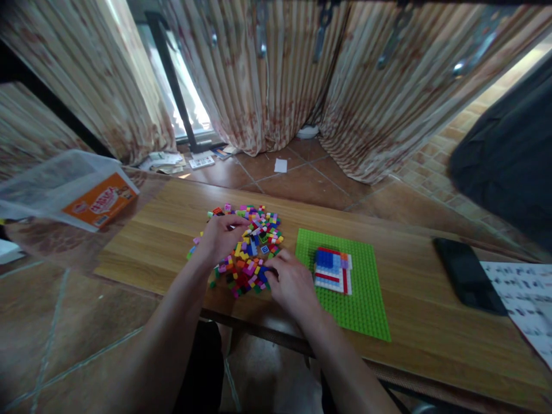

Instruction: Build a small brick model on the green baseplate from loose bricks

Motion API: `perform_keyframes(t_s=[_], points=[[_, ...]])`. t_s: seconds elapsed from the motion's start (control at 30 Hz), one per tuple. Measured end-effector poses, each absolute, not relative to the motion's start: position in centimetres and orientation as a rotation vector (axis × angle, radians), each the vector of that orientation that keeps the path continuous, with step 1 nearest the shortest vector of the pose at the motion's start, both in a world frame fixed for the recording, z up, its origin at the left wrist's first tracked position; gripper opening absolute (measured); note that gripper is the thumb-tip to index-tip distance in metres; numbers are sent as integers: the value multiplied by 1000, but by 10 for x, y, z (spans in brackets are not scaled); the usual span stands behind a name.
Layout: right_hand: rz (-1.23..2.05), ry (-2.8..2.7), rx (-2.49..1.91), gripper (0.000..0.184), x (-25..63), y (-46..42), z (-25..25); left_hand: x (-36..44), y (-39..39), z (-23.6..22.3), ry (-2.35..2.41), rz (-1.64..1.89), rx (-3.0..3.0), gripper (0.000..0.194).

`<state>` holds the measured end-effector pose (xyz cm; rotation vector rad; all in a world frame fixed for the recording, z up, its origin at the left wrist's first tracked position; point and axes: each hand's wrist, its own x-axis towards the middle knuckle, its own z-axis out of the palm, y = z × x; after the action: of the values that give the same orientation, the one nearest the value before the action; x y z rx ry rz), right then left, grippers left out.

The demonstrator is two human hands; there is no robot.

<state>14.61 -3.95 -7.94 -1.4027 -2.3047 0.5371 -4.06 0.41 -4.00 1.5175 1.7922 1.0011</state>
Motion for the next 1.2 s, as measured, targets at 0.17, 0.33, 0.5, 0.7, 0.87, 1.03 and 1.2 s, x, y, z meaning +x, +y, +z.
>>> perform_keyframes(t_s=[0.17, 0.33, 0.5, 0.7, 0.87, 1.03, 1.2], points=[[494, -2279, -1410, 13, 140, -39, -82, -40, 7, -45, 1735, 1032, 1546, 21], [578, -2088, -1357, 13, 142, -38, -74, -35, 8, -47, 1647, 1059, 1553, 18], [649, -1895, -1336, 6, 151, -39, -64, -20, 3, -44, 1442, 1017, 1619, 19], [678, -1720, -1330, 13, 186, -38, -60, 1, -4, -46, 1279, 902, 1665, 23], [659, -1587, -1455, 13, 244, -35, -58, 21, -3, -49, 1246, 885, 1755, 20], [502, -1695, -1616, 13, 281, -36, -56, 48, -6, -53, 1247, 843, 1800, 20], [497, -1794, -1588, 12, 282, -36, -61, 76, -8, -62, 1333, 835, 1867, 22]])
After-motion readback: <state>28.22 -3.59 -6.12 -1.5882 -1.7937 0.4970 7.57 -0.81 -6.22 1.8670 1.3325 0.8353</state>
